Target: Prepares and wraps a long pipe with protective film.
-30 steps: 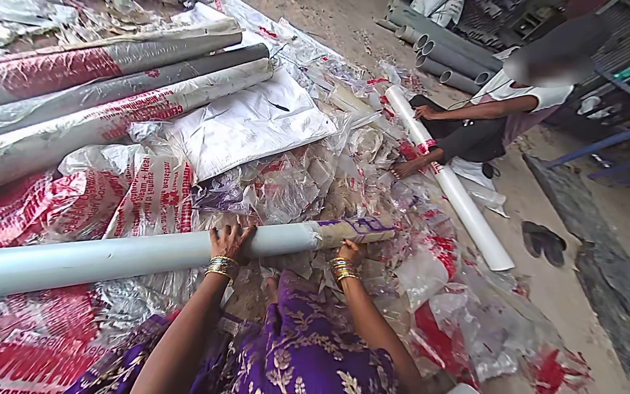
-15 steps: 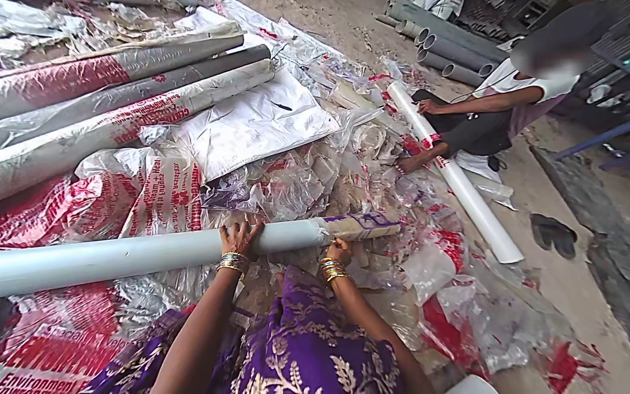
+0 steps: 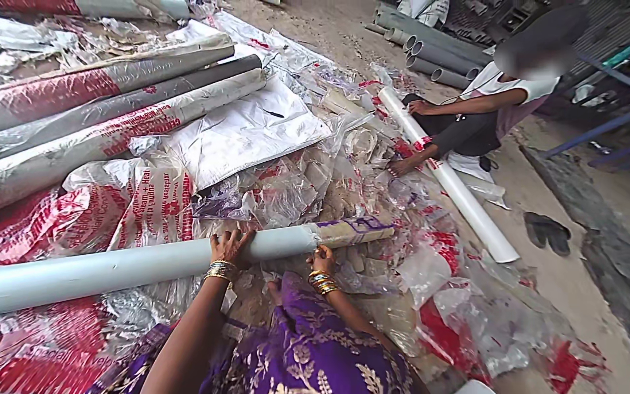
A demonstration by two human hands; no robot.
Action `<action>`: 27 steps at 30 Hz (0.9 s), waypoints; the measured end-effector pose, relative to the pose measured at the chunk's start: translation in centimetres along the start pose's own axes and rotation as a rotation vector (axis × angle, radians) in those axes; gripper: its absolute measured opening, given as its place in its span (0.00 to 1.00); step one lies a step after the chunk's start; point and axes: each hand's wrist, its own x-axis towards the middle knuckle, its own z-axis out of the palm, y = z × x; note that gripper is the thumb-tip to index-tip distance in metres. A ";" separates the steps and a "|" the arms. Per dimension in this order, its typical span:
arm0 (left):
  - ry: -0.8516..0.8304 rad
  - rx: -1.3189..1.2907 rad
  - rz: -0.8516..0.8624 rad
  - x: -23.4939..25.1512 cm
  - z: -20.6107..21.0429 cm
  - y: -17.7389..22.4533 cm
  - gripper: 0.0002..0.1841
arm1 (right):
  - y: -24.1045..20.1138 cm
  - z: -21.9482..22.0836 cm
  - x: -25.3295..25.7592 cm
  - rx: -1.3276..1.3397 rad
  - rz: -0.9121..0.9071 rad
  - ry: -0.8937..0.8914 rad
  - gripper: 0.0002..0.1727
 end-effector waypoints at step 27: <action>0.264 0.090 0.041 0.3 3.0 0.6 0.55 | -1.3 -21.9 23.4 -0.299 0.045 0.349 0.15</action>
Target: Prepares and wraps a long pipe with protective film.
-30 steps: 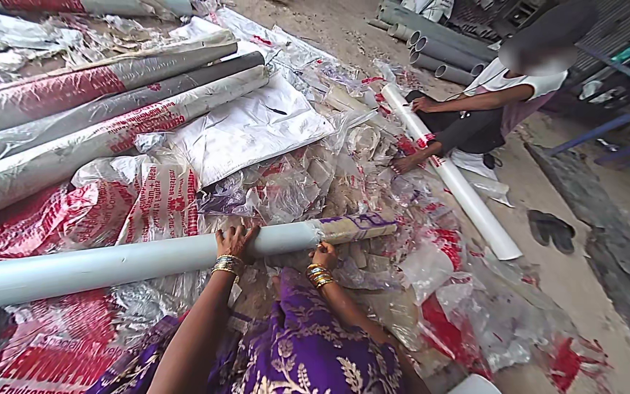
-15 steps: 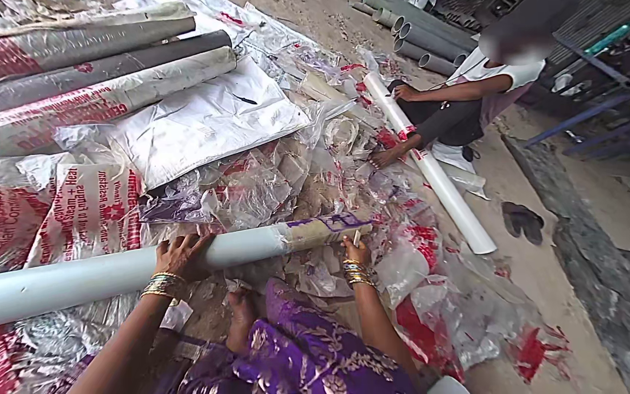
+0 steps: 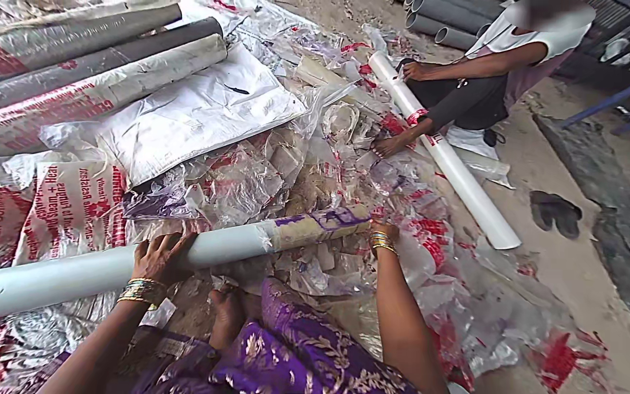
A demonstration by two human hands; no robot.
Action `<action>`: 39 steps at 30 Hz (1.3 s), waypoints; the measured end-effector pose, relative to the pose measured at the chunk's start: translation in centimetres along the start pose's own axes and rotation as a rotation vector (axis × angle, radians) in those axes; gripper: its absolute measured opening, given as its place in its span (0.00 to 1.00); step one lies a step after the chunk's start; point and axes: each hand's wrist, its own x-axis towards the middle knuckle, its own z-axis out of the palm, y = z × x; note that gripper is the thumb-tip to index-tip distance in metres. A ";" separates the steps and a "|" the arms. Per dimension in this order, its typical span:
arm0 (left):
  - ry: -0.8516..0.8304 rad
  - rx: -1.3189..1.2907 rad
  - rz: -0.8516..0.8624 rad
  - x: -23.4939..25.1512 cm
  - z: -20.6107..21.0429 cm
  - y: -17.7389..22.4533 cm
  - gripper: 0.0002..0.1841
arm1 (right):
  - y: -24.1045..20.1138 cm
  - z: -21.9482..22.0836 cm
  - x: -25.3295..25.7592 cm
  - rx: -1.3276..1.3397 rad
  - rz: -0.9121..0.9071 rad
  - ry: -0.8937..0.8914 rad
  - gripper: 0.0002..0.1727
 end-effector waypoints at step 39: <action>0.045 -0.018 -0.012 -0.4 0.8 0.1 0.56 | -0.5 -1.0 -0.9 -0.534 -0.253 -0.122 0.19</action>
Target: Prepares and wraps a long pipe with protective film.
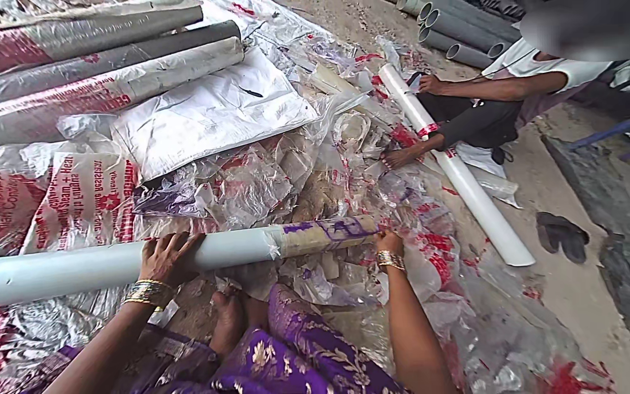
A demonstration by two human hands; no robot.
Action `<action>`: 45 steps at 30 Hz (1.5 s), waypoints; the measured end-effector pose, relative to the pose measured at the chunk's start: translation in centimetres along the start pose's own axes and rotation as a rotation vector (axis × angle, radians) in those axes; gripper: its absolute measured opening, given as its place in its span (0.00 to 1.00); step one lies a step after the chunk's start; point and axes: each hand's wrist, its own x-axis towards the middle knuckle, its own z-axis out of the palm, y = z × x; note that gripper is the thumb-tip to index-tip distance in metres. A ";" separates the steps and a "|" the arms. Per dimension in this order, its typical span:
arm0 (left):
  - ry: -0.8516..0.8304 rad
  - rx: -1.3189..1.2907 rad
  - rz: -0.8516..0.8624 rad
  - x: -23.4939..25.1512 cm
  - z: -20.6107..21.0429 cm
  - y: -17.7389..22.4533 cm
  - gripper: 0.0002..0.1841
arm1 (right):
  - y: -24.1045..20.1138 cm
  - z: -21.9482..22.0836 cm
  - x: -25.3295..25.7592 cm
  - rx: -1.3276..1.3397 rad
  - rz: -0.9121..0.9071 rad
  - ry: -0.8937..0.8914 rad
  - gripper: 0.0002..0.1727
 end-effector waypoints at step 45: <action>-0.018 -0.051 -0.019 -1.8 -0.2 0.7 0.52 | 0.9 3.7 -5.0 0.591 0.042 -0.131 0.23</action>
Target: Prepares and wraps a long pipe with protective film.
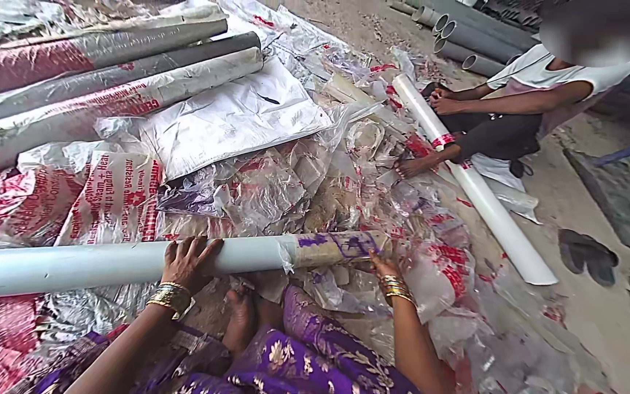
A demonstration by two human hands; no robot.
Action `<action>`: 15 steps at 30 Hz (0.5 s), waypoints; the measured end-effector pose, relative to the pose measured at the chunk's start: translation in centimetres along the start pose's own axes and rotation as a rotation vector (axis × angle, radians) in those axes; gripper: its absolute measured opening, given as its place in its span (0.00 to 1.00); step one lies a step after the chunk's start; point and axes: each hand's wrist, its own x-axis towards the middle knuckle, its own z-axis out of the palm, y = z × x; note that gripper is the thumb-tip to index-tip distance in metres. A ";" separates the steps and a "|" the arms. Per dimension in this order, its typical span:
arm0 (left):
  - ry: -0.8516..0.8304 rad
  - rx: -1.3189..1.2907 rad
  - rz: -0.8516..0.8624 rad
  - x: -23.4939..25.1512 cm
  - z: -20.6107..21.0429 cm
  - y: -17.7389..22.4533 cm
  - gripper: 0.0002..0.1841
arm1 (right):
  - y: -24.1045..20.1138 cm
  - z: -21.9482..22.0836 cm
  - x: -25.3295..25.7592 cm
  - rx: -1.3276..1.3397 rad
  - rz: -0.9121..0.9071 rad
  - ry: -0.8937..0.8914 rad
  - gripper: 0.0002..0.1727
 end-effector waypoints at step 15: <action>-0.328 -0.015 -0.013 3.9 1.5 15.0 0.45 | -0.6 3.2 -0.2 0.544 0.057 0.189 0.10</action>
